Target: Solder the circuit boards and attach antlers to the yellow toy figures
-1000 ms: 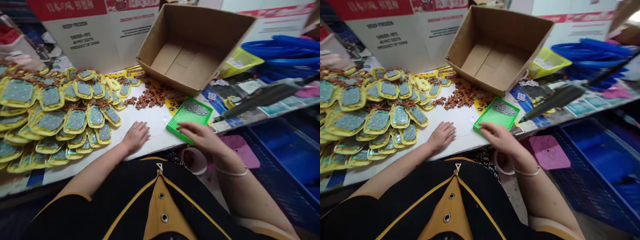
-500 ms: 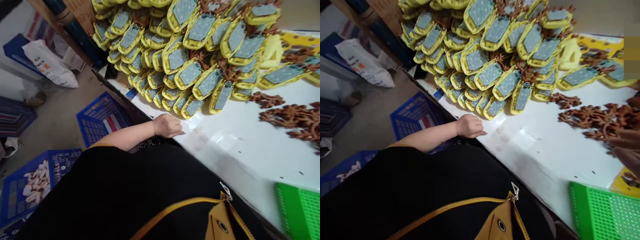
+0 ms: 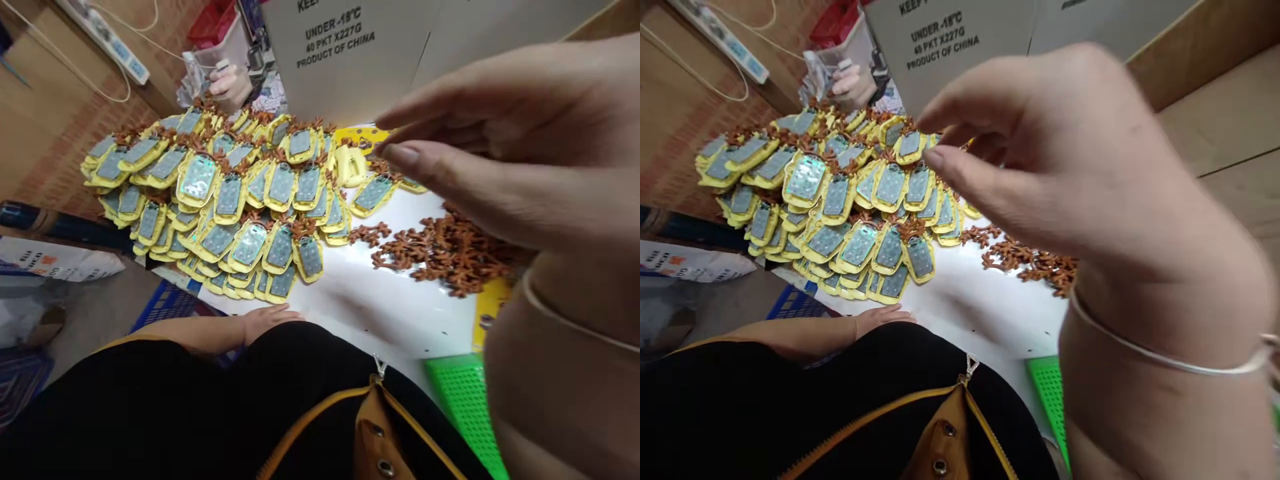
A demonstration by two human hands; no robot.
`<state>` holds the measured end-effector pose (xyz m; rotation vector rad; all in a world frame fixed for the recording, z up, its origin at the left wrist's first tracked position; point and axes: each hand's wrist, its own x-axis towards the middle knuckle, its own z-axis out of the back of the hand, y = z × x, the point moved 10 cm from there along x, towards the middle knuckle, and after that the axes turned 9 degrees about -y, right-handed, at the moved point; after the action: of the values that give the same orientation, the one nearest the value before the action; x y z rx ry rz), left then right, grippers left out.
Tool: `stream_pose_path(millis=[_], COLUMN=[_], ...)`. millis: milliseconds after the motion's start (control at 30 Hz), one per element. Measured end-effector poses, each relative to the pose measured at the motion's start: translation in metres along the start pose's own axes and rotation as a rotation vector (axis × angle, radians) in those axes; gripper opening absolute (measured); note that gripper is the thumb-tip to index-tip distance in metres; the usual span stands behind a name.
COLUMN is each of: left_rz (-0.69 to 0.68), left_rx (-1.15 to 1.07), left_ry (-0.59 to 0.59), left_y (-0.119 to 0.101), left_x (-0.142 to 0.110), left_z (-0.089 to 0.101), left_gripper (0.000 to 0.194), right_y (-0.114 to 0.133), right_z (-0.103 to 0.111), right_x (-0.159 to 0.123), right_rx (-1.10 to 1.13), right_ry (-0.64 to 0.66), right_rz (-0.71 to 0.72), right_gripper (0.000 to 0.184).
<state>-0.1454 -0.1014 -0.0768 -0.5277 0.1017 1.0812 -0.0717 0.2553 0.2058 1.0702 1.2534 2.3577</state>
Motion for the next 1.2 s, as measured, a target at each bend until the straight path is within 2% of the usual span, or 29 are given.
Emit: stream_pose_path(millis=[67,133,267,333,500,633,733,800,867,1000,1100,1200], left_rz=[-0.003,0.026,0.223,0.242,0.361,0.479,0.488,0.466,0.447,0.446,0.450,0.406], left_rx=[-0.007,-0.011,0.009,-0.028,-0.327,-0.621,-0.859,-0.937,-0.916,-0.856,-0.833,-0.726], left_ry=[-0.034,-0.066,-0.248,-0.298,-0.296,-0.290,-0.457,-0.559,-0.542,-0.417,-0.411,-0.428], left_y=[-0.002,-0.003,0.005,0.003,0.007,0.012,0.015,0.016,0.014,0.009,0.009,0.007], left_x=[-0.002,-0.001,0.007,0.014,0.027,0.034,0.036,0.036,0.038,0.043,0.045,0.048], left_z=[-0.001,-0.001,0.013,0.018,0.018,0.013,0.022,0.028,0.027,0.019,0.020,0.021], left_gripper=[0.052,0.050,0.045,0.045,0.045,0.045,0.043,0.043,0.043,0.044,0.042,0.043], right_y=[0.007,0.005,-0.005,-0.004,0.002,-0.012,-0.018,-0.017,-0.016,-0.016,-0.014,-0.009], right_z=[-0.003,-0.006,-0.025,-0.029,-0.042,-0.077,-0.106,-0.121,-0.132,-0.139,-0.143,-0.158], right_x=[0.000,-0.006,-0.021,-0.027,-0.037,-0.055,-0.067,-0.073,-0.079,-0.086,-0.091,-0.105], right_rx=[0.006,0.002,-0.138,-0.186,-0.141,-0.099,-0.077,-0.066,-0.050,-0.041,-0.044,-0.039], right_ry=[0.002,-0.012,0.174,0.255,0.330,0.440,0.496,0.526,0.568,0.607,0.625,0.666], right_rz=[0.035,0.010,-0.068,-0.080,-0.068,-0.113,-0.092,-0.052,-0.024,-0.017,-0.010,0.000], right_gripper=[0.026,0.024,0.028,0.032,0.033,0.036,0.037,0.036,0.036,0.037,0.037,0.036])
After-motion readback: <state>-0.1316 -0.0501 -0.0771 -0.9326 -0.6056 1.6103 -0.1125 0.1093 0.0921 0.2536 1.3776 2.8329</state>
